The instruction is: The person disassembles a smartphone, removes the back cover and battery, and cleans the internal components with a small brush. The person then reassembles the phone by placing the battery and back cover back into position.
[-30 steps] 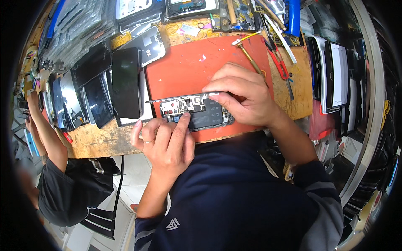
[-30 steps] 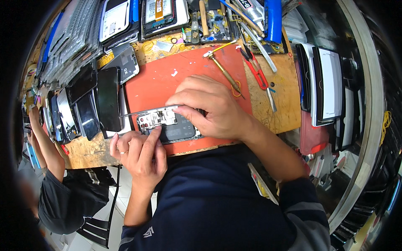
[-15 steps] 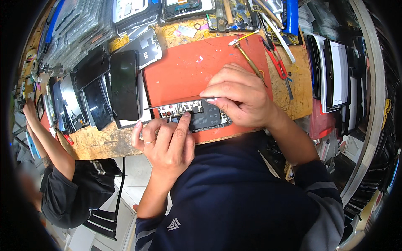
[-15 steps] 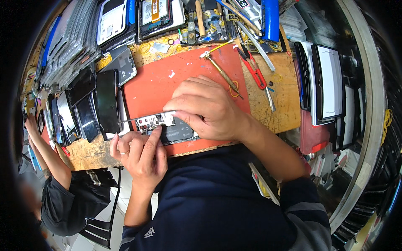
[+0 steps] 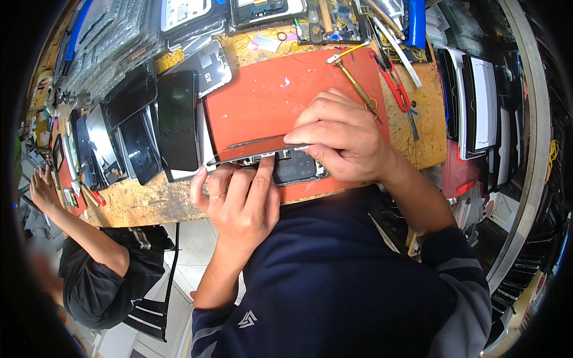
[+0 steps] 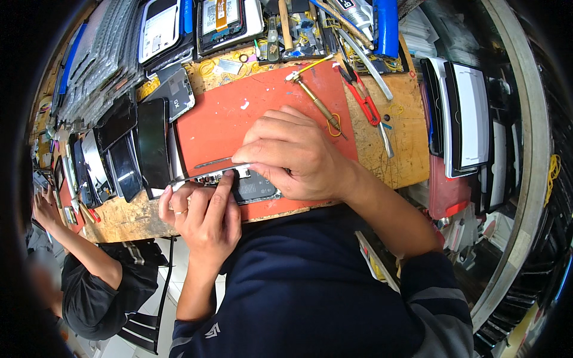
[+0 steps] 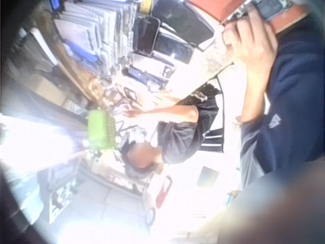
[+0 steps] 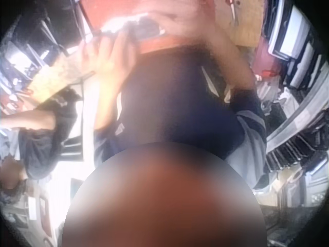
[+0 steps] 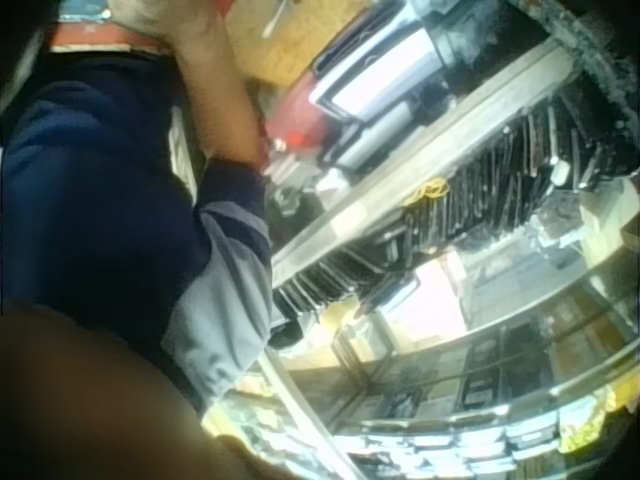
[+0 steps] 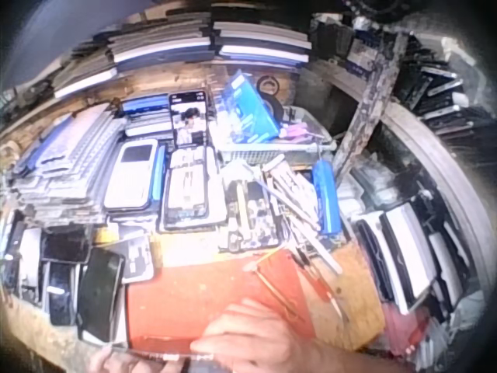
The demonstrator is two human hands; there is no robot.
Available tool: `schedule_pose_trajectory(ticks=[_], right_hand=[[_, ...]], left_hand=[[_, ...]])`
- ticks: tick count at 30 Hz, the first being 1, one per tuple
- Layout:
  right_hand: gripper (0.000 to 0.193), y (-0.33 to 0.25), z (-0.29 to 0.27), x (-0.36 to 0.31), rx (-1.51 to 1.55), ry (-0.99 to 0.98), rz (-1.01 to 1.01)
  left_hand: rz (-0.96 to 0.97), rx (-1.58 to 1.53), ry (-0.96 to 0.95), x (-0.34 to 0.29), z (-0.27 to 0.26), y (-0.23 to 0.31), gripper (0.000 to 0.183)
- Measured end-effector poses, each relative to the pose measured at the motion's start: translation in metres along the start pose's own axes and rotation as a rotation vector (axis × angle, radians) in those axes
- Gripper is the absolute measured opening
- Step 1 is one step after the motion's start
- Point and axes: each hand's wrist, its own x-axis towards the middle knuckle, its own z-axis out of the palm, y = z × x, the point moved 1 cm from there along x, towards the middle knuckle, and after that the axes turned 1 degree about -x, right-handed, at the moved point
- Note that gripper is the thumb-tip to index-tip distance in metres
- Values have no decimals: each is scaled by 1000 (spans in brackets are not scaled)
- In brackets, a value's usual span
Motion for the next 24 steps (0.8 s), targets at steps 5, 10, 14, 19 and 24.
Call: schedule_pose_trajectory(ticks=[5, 10, 14, 19, 24], right_hand=[[33, 0, 0, 0, 0, 10, -1], [32, 0, -1, 1, 3, 2, 9], [31, 1, -1, 1, -4, 18, -1], [32, 1, -2, 1, 7, 5, 11], [32, 1, -1, 1, 10, 1, 14]], left_hand=[[18, 14, 12, 0, 3, 0, 39], [32, 24, 26, 0, 5, 2, 36], [23, -34, 70, -2, 2, 0, 37], [15, -10, 65, -3, 0, -4, 35], [11, -9, 29, -2, 2, 0, 40]])
